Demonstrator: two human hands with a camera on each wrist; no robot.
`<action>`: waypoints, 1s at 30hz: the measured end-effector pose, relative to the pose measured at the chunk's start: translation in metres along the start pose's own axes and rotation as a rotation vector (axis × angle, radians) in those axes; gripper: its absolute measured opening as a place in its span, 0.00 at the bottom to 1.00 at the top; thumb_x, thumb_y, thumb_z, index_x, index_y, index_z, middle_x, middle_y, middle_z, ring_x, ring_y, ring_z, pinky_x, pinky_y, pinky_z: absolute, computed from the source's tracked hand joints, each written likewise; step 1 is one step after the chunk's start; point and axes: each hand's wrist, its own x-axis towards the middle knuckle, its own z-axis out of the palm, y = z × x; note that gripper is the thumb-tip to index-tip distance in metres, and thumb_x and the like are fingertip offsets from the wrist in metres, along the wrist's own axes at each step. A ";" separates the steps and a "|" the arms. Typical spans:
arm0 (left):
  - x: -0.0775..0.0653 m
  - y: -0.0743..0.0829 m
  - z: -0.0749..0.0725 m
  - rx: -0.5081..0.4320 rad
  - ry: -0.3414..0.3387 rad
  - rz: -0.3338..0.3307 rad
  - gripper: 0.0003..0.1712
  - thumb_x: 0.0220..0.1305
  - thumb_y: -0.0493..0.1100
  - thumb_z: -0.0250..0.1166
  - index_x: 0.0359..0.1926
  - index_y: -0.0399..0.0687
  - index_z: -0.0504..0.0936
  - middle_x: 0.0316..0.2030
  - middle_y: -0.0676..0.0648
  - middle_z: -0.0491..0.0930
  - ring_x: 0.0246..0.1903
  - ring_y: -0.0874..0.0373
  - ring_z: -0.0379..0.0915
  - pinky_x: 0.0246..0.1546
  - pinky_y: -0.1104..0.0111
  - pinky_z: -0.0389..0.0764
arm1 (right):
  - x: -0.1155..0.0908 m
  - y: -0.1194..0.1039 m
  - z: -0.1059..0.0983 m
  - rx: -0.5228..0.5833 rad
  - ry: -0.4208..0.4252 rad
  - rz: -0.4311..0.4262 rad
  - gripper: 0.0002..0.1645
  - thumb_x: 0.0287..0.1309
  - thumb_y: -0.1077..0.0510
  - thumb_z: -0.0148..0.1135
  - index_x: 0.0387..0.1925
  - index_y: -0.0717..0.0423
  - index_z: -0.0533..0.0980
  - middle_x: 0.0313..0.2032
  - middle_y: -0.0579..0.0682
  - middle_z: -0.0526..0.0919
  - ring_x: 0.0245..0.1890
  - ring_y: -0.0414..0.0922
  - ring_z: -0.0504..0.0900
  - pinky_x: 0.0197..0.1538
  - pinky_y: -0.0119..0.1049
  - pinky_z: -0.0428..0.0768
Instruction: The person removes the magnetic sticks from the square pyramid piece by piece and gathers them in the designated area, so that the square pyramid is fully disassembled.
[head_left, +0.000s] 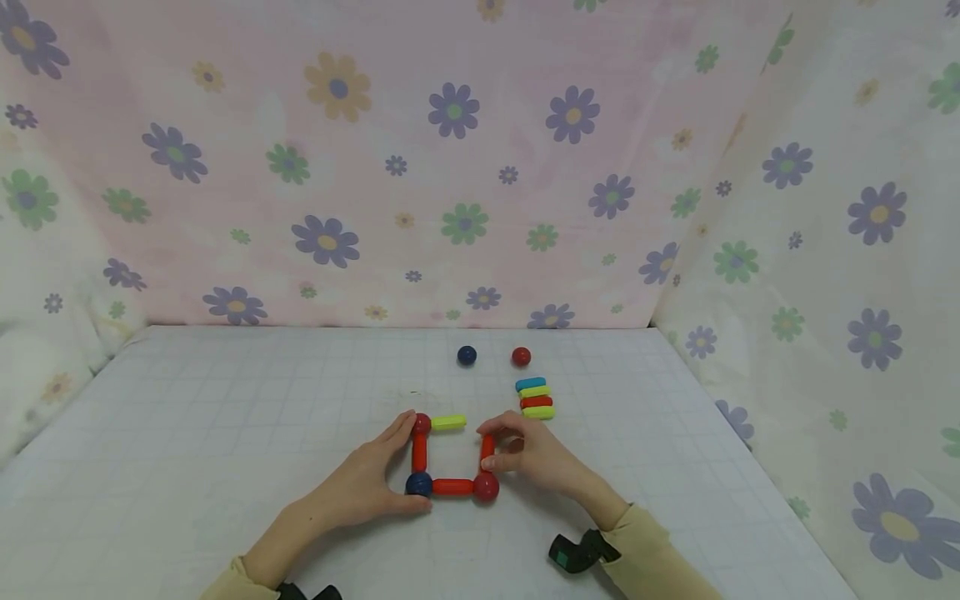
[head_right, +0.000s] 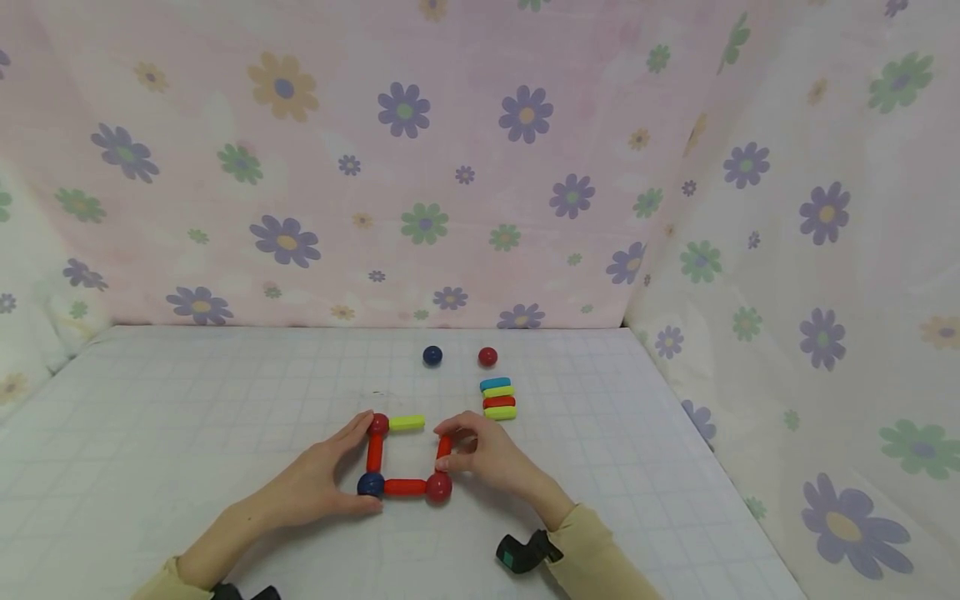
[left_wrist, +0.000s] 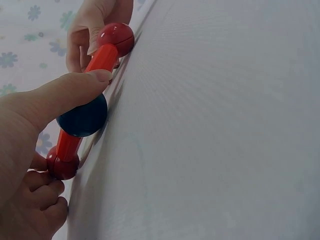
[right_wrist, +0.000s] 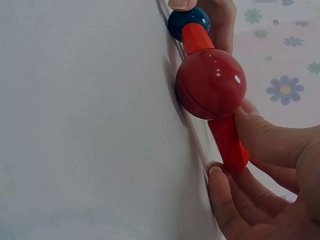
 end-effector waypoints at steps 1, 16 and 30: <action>0.000 0.000 0.000 0.001 0.000 -0.001 0.66 0.45 0.65 0.77 0.78 0.47 0.54 0.78 0.49 0.51 0.76 0.47 0.53 0.69 0.42 0.64 | 0.001 0.003 0.000 -0.003 0.000 0.000 0.24 0.56 0.54 0.74 0.55 0.47 0.79 0.50 0.44 0.81 0.50 0.46 0.78 0.54 0.39 0.80; 0.002 0.001 0.001 0.001 -0.013 -0.025 0.67 0.44 0.66 0.78 0.79 0.48 0.53 0.79 0.50 0.51 0.75 0.46 0.53 0.69 0.41 0.63 | -0.006 0.010 -0.010 -0.018 0.024 0.005 0.14 0.53 0.51 0.76 0.42 0.46 0.83 0.40 0.46 0.79 0.42 0.46 0.77 0.42 0.31 0.80; 0.003 0.000 0.001 0.004 -0.014 -0.025 0.67 0.45 0.66 0.77 0.79 0.47 0.53 0.79 0.49 0.51 0.76 0.46 0.52 0.69 0.41 0.63 | -0.021 0.019 -0.013 0.035 -0.027 -0.005 0.15 0.53 0.51 0.76 0.43 0.46 0.83 0.40 0.46 0.83 0.42 0.46 0.78 0.44 0.31 0.78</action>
